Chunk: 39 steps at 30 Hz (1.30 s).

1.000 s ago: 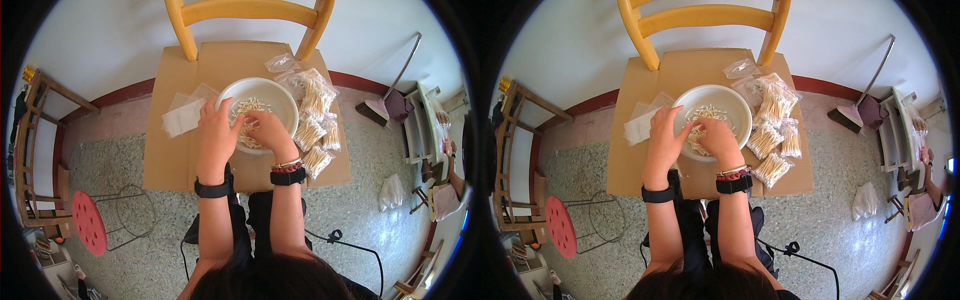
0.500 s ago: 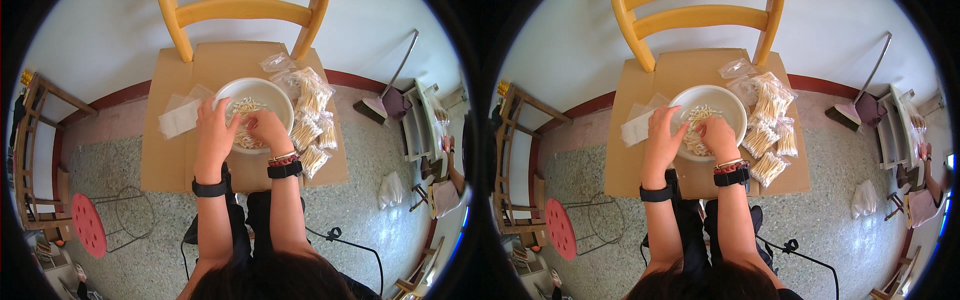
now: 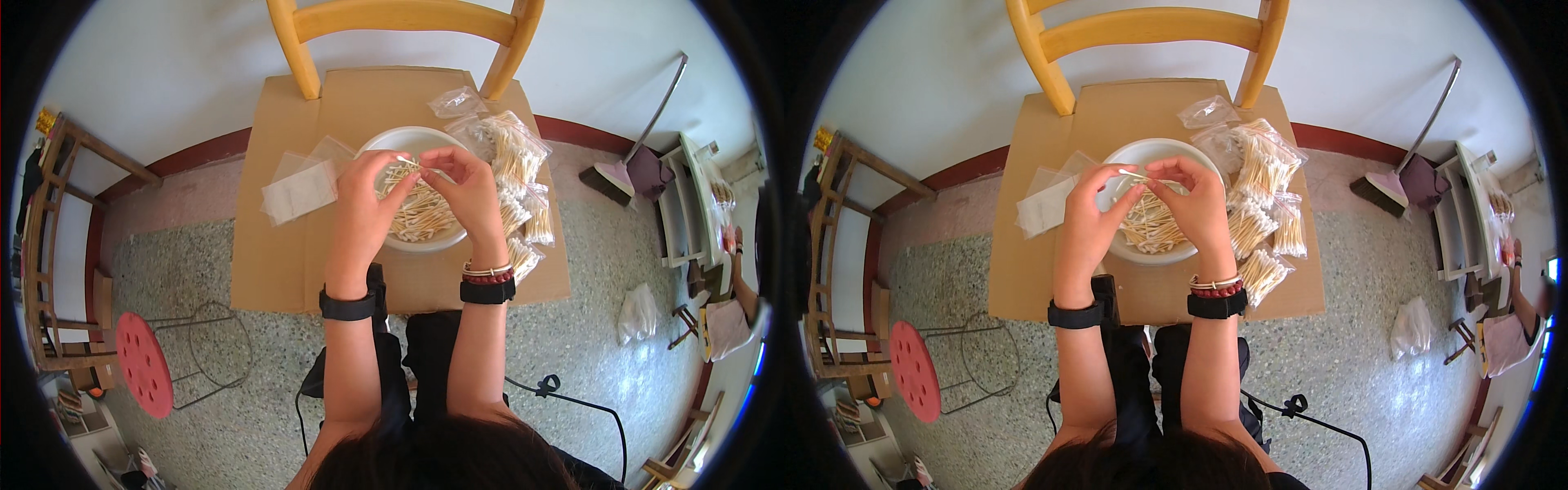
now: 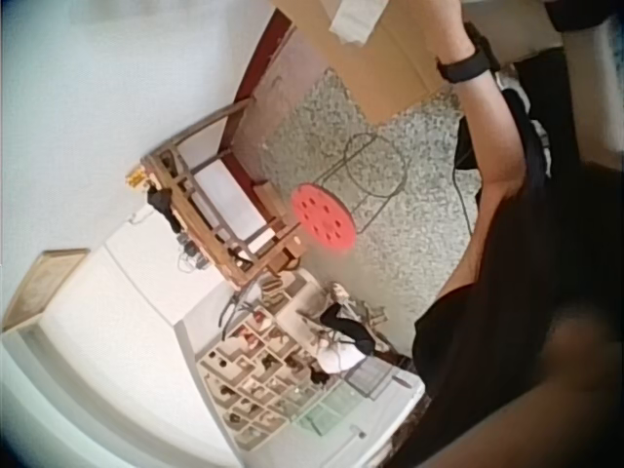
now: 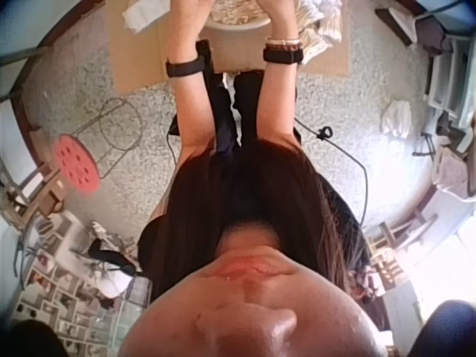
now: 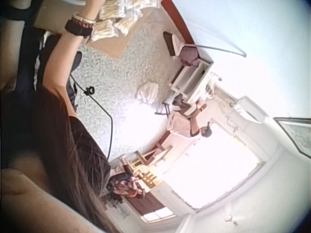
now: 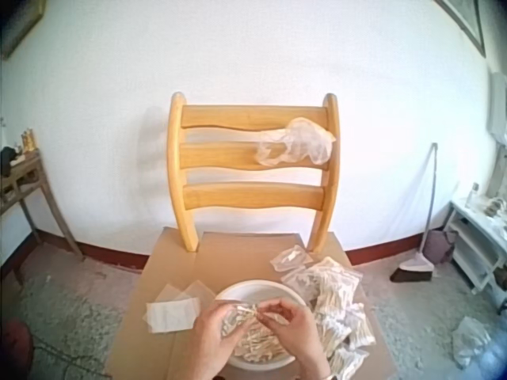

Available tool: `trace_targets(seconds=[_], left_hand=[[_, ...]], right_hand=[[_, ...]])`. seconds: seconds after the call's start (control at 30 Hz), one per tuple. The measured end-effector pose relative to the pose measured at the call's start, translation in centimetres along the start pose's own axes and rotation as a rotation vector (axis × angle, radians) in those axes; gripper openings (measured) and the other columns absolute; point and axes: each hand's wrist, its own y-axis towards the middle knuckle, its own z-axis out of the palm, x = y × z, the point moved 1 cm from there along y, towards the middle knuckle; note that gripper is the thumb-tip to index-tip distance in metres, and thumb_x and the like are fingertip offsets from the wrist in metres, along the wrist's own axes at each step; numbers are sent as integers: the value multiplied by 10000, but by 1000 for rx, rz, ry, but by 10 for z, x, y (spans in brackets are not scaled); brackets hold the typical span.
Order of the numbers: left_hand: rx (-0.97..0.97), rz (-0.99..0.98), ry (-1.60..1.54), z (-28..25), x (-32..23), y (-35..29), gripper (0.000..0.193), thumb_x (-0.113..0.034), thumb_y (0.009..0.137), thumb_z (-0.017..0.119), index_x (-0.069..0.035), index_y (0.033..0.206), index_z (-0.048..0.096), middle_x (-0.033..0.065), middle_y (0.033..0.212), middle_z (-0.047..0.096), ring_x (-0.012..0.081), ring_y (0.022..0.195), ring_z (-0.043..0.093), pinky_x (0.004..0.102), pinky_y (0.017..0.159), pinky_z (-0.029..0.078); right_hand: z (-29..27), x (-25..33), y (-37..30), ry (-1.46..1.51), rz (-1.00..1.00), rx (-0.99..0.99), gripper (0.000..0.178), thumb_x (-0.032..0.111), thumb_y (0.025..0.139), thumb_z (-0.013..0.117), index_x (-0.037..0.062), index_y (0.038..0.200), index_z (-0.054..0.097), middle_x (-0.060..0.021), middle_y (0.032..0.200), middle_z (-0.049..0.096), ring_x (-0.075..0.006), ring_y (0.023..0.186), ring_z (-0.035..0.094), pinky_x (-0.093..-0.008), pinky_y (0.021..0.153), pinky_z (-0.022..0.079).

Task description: The person is packing cotton swabs from a bowl into small plastic bags.

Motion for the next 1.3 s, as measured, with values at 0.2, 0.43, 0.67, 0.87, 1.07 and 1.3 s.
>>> trace_targets(seconds=[0.2, 0.43, 0.67, 0.87, 1.07, 1.3], left_hand=[[3, -90, -238, -3, 1, 3, 129, -101, 847, 674, -25, 950, 684, 44, 910, 681, 91, 822, 598, 246, 733, 443], [38, -174, -635, -7, -4, 3, 147, -46, 870, 644, 26, 997, 662, 65, 974, 668, 90, 842, 590, 219, 763, 462], [-20, 42, -221, -12, -5, 4, 133, -23, 808, 685, -27, 941, 677, 36, 938, 657, 120, 861, 590, 244, 713, 440], [-101, 107, -66, -5, -6, 3, 117, -8, 781, 704, -32, 889, 665, 26, 914, 654, 117, 812, 577, 250, 662, 415], [-99, -71, -624, -7, -6, 3, 90, -18, 797, 701, -11, 881, 670, 53, 865, 681, 112, 783, 629, 236, 669, 460], [-9, -119, -726, -11, -11, 3, 124, 26, 823, 671, 20, 944, 645, 84, 946, 654, 126, 897, 612, 250, 807, 492]], right_hand=[[5, 13, -2, 242, 37, 93, 160, -2, 814, 674, -10, 970, 640, -44, 925, 660, -125, 904, 626, -268, 829, 491], [5, 31, -7, 339, 106, 108, 144, 65, 862, 658, -12, 980, 631, -41, 976, 644, -111, 949, 594, -260, 829, 486], [8, 31, -7, 394, 42, 104, 127, 80, 868, 653, -6, 961, 639, -35, 967, 645, -107, 920, 590, -272, 850, 482], [7, 24, -5, 266, -42, 127, 139, 80, 849, 674, -9, 952, 642, -42, 953, 642, -114, 919, 597, -270, 844, 491], [17, 40, -9, 449, 15, 94, 155, 56, 847, 674, -23, 975, 636, -50, 987, 638, -116, 931, 601, -258, 839, 491], [11, 32, -9, 450, -16, 86, 120, 55, 855, 664, -12, 952, 643, -50, 942, 656, -104, 901, 603, -247, 810, 487]])
